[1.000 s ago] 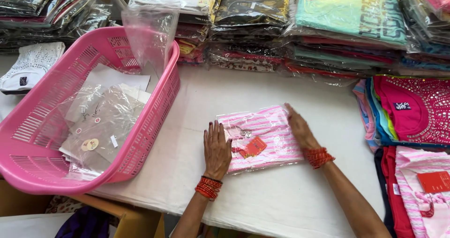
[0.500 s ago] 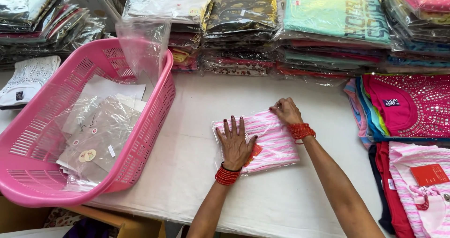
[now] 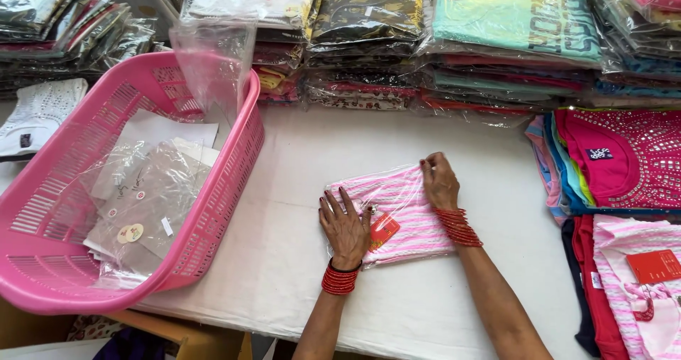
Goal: The person folds a pink and white striped shirt and places it into a clear plastic bag, then seals the bag. They repeat this process with a red t-shirt, folding it and placing it into a separate plastic bag.
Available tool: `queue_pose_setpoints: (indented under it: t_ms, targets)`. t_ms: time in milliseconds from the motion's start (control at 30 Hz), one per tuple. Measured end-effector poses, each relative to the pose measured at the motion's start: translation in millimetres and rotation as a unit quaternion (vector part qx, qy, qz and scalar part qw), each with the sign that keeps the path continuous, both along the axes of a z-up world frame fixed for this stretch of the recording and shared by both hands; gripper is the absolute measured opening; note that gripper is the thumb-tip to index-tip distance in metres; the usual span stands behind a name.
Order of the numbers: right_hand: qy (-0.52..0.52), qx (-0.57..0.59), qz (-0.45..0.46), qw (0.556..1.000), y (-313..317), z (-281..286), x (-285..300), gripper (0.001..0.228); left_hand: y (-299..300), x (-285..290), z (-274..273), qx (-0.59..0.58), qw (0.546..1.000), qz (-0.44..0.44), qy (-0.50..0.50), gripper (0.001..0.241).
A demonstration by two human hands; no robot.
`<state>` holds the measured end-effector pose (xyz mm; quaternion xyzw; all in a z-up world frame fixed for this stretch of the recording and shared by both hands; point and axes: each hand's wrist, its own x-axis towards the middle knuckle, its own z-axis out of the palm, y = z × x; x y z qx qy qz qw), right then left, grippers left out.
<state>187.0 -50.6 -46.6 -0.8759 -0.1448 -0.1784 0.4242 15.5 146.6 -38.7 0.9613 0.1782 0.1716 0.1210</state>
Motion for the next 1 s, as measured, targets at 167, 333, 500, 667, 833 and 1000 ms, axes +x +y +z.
queue_pose_setpoints:
  t_ms: [167,333,500,667,833,1000]
  targets:
    - [-0.074,0.015,-0.038,0.996,-13.4,26.0,-12.6,0.022,31.1,-22.8,52.5,-0.117,0.989,0.065,0.058,0.069]
    - [-0.152,-0.050,0.020,0.987,-0.2,42.8,-47.5,0.019,66.9,-38.5,52.4,-0.269,0.957,0.086,0.069,0.057]
    - [0.083,-0.024,0.261,0.961,43.2,87.8,-108.2,0.029,102.5,-26.0,-36.6,-0.593,0.801,-0.060,0.053,0.038]
    - [-0.005,-0.069,0.293,0.953,42.0,83.9,-116.2,0.043,67.2,-35.7,52.7,-0.850,0.508,-0.137,-0.033,0.030]
    - [-0.064,-0.099,0.253,0.960,17.9,65.3,-111.5,0.041,72.8,-31.1,-9.4,-0.870,0.486,-0.088,0.004,0.037]
    - [-0.015,-0.073,0.261,0.963,12.1,80.4,-123.3,0.035,99.2,-51.1,-10.9,-0.831,0.546,-0.102,0.029,0.034]
